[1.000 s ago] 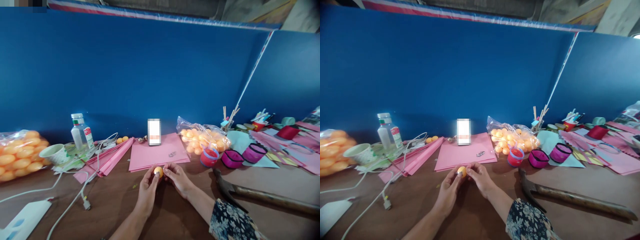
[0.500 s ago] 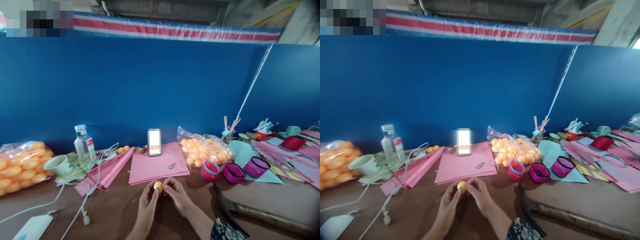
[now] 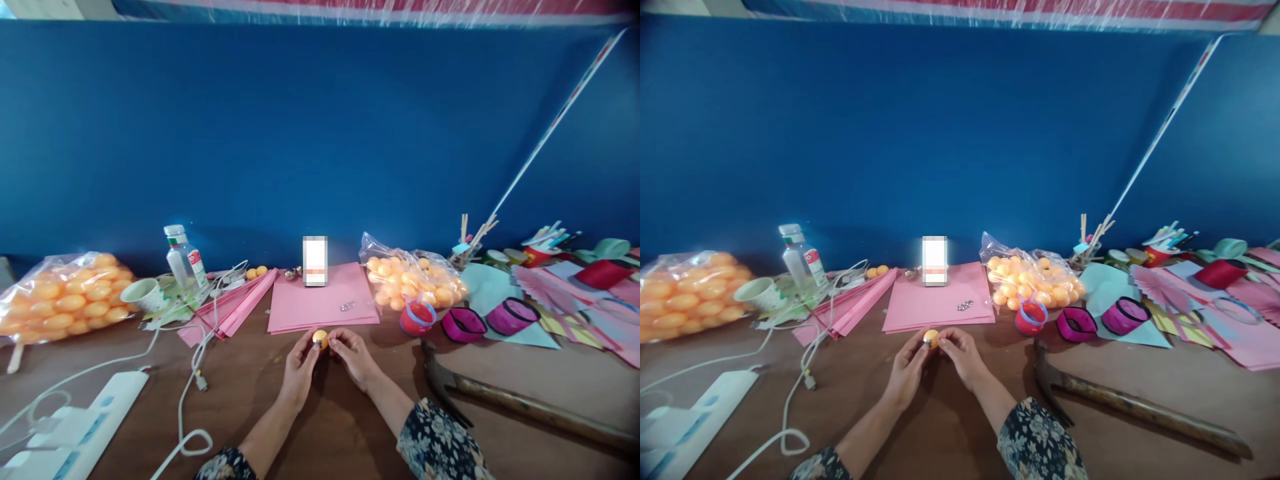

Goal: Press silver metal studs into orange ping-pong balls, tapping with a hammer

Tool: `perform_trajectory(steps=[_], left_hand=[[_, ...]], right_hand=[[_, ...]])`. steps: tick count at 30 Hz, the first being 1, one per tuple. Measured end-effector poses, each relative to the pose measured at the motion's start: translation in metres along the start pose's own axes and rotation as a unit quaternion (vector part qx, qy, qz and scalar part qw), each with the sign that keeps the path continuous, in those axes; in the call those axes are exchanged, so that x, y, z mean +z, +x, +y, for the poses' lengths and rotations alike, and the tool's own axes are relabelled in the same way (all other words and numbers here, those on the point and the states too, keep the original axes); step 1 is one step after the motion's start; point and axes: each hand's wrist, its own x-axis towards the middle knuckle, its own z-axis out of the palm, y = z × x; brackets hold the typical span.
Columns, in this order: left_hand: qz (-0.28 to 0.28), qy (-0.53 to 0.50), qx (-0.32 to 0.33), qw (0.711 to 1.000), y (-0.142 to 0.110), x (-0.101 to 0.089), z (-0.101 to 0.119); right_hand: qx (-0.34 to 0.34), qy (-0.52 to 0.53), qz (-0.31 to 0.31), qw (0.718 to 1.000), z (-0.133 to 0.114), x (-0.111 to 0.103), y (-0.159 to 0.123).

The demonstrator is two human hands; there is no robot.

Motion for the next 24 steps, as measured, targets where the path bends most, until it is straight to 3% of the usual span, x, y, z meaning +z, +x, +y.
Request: perform_trajectory(steps=[8, 24], left_hand=[[0.007, 0.015, 0.023, 1.0, -0.0002, 0.0011, 0.0015], [0.006, 0.0, 0.013, 1.0, -0.0024, 0.0032, 0.0038]], right_hand=[[-0.024, -0.052, 0.008, 0.998, -0.0071, 0.0059, -0.0031], [0.002, -0.029, 0.011, 1.0, -0.0075, 0.0034, -0.0019]])
